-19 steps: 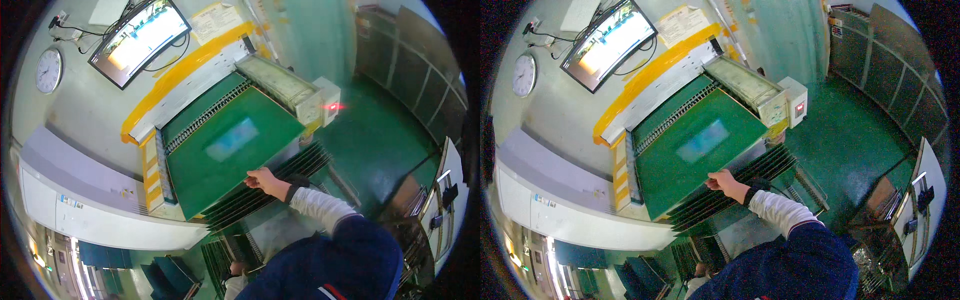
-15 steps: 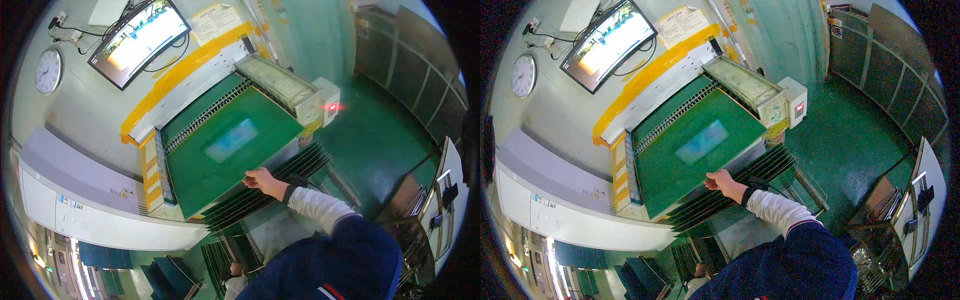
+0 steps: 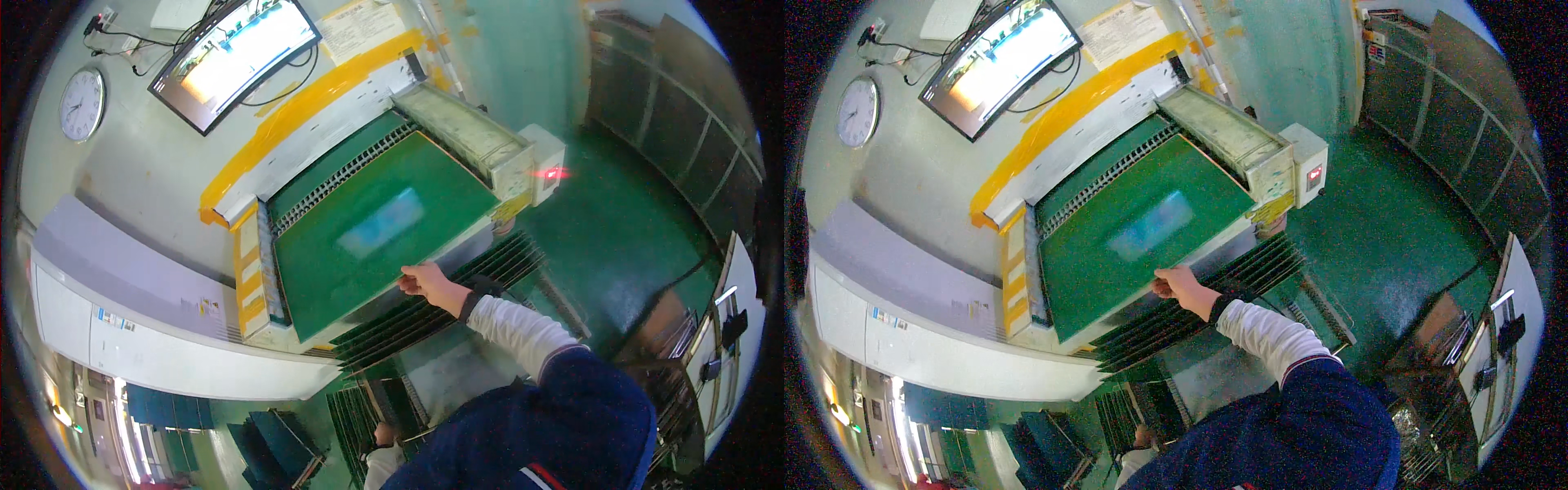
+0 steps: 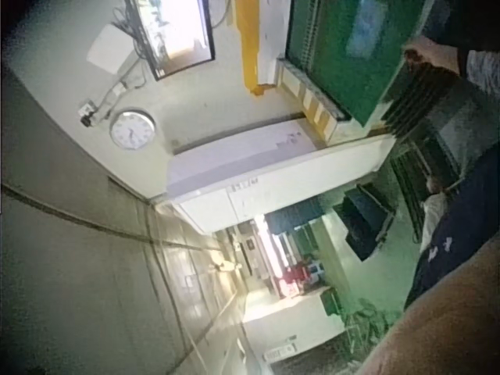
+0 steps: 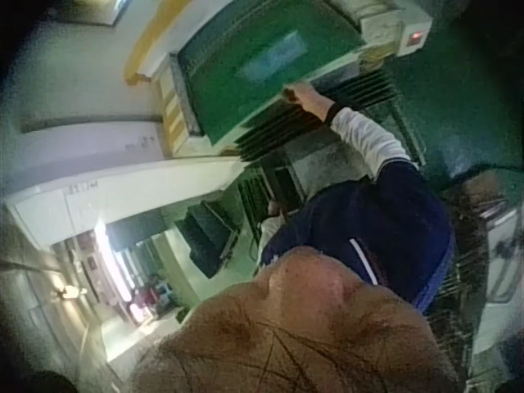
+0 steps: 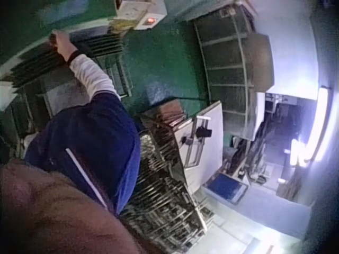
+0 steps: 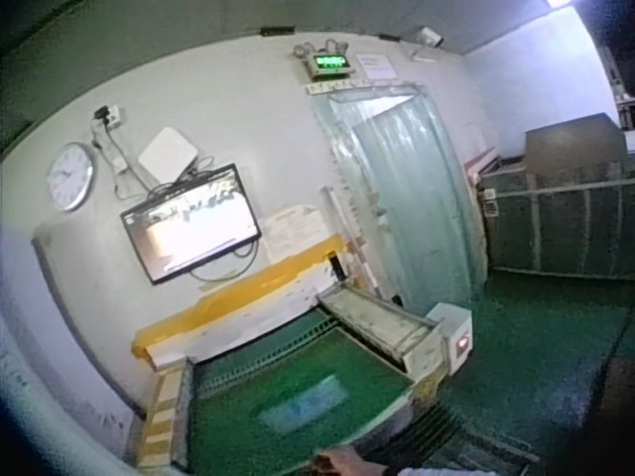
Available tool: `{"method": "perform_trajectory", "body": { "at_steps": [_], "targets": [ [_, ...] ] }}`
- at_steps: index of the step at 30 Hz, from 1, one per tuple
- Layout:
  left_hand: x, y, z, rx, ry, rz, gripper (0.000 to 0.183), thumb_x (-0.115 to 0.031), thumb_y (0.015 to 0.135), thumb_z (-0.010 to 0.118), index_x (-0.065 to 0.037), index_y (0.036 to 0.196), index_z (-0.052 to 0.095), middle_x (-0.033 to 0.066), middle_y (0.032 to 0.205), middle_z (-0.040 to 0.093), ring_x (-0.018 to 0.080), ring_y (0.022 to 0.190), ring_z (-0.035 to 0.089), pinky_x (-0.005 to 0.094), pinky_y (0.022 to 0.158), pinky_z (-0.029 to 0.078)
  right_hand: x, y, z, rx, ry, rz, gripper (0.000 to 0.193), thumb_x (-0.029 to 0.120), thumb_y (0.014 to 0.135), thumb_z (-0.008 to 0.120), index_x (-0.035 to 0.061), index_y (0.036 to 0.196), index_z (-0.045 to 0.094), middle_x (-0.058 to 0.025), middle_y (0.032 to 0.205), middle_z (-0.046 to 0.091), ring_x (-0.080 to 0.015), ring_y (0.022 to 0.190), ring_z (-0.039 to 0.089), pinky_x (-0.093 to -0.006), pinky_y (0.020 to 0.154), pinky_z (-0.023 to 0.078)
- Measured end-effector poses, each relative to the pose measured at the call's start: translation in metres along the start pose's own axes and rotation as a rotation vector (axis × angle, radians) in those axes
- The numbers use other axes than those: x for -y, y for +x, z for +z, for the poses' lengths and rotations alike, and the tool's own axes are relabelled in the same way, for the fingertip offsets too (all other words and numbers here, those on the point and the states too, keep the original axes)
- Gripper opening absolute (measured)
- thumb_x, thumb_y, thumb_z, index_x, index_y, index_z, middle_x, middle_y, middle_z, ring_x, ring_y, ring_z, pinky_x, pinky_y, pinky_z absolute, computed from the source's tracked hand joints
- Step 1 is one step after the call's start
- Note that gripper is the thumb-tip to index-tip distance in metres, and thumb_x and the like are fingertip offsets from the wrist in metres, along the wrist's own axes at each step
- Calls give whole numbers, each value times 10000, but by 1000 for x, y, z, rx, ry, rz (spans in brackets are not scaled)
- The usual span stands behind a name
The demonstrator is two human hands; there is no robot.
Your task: Placing green printed circuit boards into a processing machine and stacking them onto a rack.
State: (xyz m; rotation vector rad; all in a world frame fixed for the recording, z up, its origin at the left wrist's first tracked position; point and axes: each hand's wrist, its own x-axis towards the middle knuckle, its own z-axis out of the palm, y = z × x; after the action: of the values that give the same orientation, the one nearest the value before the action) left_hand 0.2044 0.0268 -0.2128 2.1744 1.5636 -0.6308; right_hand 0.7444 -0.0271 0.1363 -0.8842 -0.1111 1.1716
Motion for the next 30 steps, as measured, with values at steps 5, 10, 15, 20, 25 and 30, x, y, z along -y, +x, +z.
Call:
{"method": "perform_trajectory", "body": {
  "at_steps": [5, 10, 15, 20, 25, 30],
  "targets": [
    [-10, -15, -16, 11, -134, -33, 401, -357, 657, 759, -24, 870, 694, 185, 869, 687, 372, 864, 668, 426, 745, 545, 0, 7, 0, -54, -19, 7, 209, 208, 869, 646, 16, 923, 582, -123, 842, 666, -198, 692, 637, -348, 641, 523],
    [-50, -50, -47, -34, -170, -188, 434, -392, 647, 763, -37, 889, 704, 175, 910, 694, 352, 897, 671, 407, 755, 550, -3, 14, -12, -44, 27, -12, 202, 221, 877, 639, 32, 923, 586, -114, 840, 664, -194, 711, 638, -337, 638, 517],
    [-26, -25, -23, 100, -18, -69, 397, -378, 655, 751, -54, 881, 707, 143, 906, 702, 321, 890, 681, 409, 742, 558, -3, 4, -5, -8, 32, 24, 213, 246, 878, 635, 40, 921, 601, -95, 863, 664, -187, 720, 633, -323, 643, 517],
    [2, -16, 13, -60, -128, -230, 276, -288, 661, 738, -116, 876, 717, 120, 885, 705, 299, 872, 689, 408, 709, 569, -7, -28, 0, 55, -169, 38, 233, 265, 861, 640, 53, 956, 649, -61, 831, 663, -150, 695, 618, -303, 644, 513],
    [-10, -21, -2, -91, -251, -327, 395, -261, 693, 697, -34, 1013, 652, 188, 909, 678, 342, 872, 672, 445, 730, 552, -20, -74, -10, 135, -515, -86, 229, 233, 874, 648, 15, 940, 646, -69, 845, 663, -117, 734, 616, -254, 647, 500],
    [-42, -48, -31, -35, -186, -123, 457, -260, 738, 661, -30, 1124, 578, 217, 1023, 649, 361, 990, 633, 434, 734, 545, -59, -102, -36, 165, -1039, -488, 206, 173, 813, 684, 42, 968, 647, -107, 843, 656, -213, 750, 636, -326, 675, 497]
  ]
}}
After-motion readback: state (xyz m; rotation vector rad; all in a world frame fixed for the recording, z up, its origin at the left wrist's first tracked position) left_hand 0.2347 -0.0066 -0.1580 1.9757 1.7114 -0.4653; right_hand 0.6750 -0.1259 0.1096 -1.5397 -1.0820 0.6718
